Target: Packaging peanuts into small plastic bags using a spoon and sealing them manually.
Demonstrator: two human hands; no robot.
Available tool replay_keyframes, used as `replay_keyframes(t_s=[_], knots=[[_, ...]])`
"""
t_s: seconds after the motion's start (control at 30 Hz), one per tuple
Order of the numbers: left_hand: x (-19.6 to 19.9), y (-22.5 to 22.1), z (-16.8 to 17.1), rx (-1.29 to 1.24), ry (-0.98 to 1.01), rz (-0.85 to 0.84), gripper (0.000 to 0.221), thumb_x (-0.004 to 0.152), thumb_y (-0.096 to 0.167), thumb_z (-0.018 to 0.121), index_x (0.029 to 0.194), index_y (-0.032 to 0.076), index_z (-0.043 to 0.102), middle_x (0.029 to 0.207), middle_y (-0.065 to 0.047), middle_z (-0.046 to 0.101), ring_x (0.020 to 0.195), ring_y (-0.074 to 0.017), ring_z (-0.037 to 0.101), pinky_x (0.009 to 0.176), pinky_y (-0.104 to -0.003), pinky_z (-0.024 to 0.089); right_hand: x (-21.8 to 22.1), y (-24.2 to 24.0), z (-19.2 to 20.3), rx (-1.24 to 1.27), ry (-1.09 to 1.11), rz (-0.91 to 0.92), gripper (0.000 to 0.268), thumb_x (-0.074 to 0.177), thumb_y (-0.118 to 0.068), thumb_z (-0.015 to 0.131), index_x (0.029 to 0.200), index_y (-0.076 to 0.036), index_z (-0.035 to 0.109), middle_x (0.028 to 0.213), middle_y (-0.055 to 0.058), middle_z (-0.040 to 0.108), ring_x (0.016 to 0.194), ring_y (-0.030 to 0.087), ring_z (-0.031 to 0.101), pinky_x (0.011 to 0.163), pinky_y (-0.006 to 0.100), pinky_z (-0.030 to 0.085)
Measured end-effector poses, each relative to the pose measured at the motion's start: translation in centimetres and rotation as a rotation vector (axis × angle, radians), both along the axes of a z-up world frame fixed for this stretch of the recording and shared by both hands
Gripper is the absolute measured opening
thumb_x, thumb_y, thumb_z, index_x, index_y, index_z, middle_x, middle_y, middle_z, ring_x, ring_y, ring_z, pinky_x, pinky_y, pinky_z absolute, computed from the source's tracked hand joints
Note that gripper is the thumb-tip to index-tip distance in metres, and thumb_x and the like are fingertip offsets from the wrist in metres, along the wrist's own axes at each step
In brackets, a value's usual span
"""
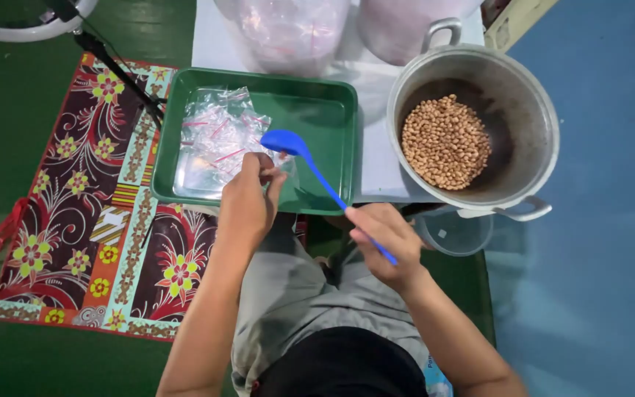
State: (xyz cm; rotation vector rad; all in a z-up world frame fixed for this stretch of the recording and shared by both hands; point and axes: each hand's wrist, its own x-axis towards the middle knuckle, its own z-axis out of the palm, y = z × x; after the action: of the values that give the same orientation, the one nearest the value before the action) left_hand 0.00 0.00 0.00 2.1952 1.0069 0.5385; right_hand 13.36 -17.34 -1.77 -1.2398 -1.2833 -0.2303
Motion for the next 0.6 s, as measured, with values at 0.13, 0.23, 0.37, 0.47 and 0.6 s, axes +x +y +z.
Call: replay_keyframes(t_s=[0.13, 0.23, 0.37, 0.47, 0.6], knots=[[-0.3, 0.6, -1.0, 0.011, 0.015, 0.026, 0.024, 0.096, 0.023, 0.073, 0.106, 0.014, 0.052, 0.098, -0.008, 0.079, 0.095, -0.0281, 0.077, 0.088, -0.046, 0.06, 0.7, -0.6, -0.7, -0.006, -0.125, 0.018, 0.019, 0.084, -0.005, 0.079, 0.099, 0.006, 0.079, 0.089, 0.022, 0.075, 0.073, 0.035, 0.073, 0.069, 0.045, 0.063], [-0.9, 0.3, -1.2, 0.282, -0.091, -0.018, 0.022, 0.092, 0.017, 0.08, 0.098, 0.012, 0.06, 0.09, -0.007, 0.078, 0.087, -0.0244, 0.078, 0.08, -0.037, 0.062, 1.1, -2.3, -1.4, 0.073, -0.128, -0.028, 0.023, 0.089, -0.014, 0.074, 0.097, 0.007, 0.079, 0.087, 0.024, 0.073, 0.074, 0.039, 0.072, 0.068, 0.049, 0.062], [-1.6, -1.1, 0.6, 0.431, -0.273, -0.101, 0.012, 0.09, 0.011, 0.079, 0.097, 0.005, 0.071, 0.111, -0.014, 0.066, 0.104, -0.0314, 0.068, 0.092, -0.038, 0.056, -0.2, -4.5, 0.2, 0.247, 0.091, -0.089, 0.045, 0.108, -0.044, 0.046, 0.095, -0.006, 0.065, 0.102, 0.016, 0.062, 0.09, 0.029, 0.067, 0.088, 0.049, 0.063], [-2.6, -3.2, 1.9, 0.363, -0.356, -0.167, 0.013, 0.081, 0.003, 0.079, 0.089, 0.002, 0.069, 0.124, -0.016, 0.062, 0.109, -0.032, 0.061, 0.093, -0.038, 0.052, -1.5, -7.3, 1.3, 0.101, 0.349, -0.036, 0.038, 0.114, -0.04, 0.04, 0.101, -0.011, 0.061, 0.109, 0.007, 0.06, 0.079, 0.013, 0.06, 0.076, 0.034, 0.055], [-4.8, -5.6, 0.3, 0.149, -0.348, -0.381, 0.017, 0.078, 0.009, 0.084, 0.089, 0.005, 0.072, 0.092, -0.005, 0.074, 0.074, -0.0174, 0.069, 0.066, -0.027, 0.057, -1.7, -6.0, 2.2, -0.594, 0.38, 0.182, 0.047, 0.084, -0.014, 0.079, 0.129, -0.008, 0.067, 0.119, 0.009, 0.068, 0.06, 0.006, 0.051, 0.05, 0.02, 0.045]])
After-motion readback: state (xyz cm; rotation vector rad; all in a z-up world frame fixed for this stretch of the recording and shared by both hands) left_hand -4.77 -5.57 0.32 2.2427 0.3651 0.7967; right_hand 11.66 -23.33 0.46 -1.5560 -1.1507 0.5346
